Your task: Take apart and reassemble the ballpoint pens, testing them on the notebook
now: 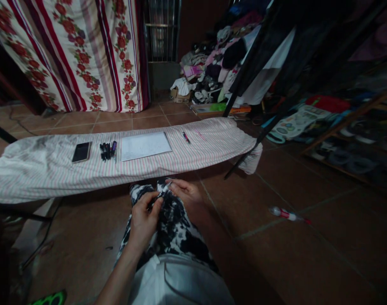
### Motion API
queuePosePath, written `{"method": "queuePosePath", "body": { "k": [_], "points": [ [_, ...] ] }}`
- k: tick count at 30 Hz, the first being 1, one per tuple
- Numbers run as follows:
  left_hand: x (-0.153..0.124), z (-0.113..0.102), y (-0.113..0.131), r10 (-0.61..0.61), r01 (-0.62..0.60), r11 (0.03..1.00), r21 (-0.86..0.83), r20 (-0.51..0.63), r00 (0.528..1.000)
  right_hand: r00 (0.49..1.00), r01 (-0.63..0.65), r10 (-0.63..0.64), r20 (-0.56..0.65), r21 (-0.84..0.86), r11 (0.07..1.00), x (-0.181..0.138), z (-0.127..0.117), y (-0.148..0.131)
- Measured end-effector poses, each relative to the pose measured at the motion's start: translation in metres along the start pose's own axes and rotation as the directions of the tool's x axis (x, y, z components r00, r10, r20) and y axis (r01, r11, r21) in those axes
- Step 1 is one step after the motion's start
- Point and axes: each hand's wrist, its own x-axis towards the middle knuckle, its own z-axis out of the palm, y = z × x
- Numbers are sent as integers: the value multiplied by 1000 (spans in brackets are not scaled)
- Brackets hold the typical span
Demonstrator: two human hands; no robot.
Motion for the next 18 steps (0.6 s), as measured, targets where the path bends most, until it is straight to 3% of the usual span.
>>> {"method": "queuePosePath", "body": {
  "k": [9, 18],
  "points": [
    [2, 1, 6, -145, 151, 970, -188, 45, 988, 1000, -3, 3, 8, -24, 1000, 3, 1, 2],
    [4, -3, -2, -117, 129, 986, -103, 115, 986, 998, -24, 24, -54, -11, 1000, 10, 1, 4]
  ]
}}
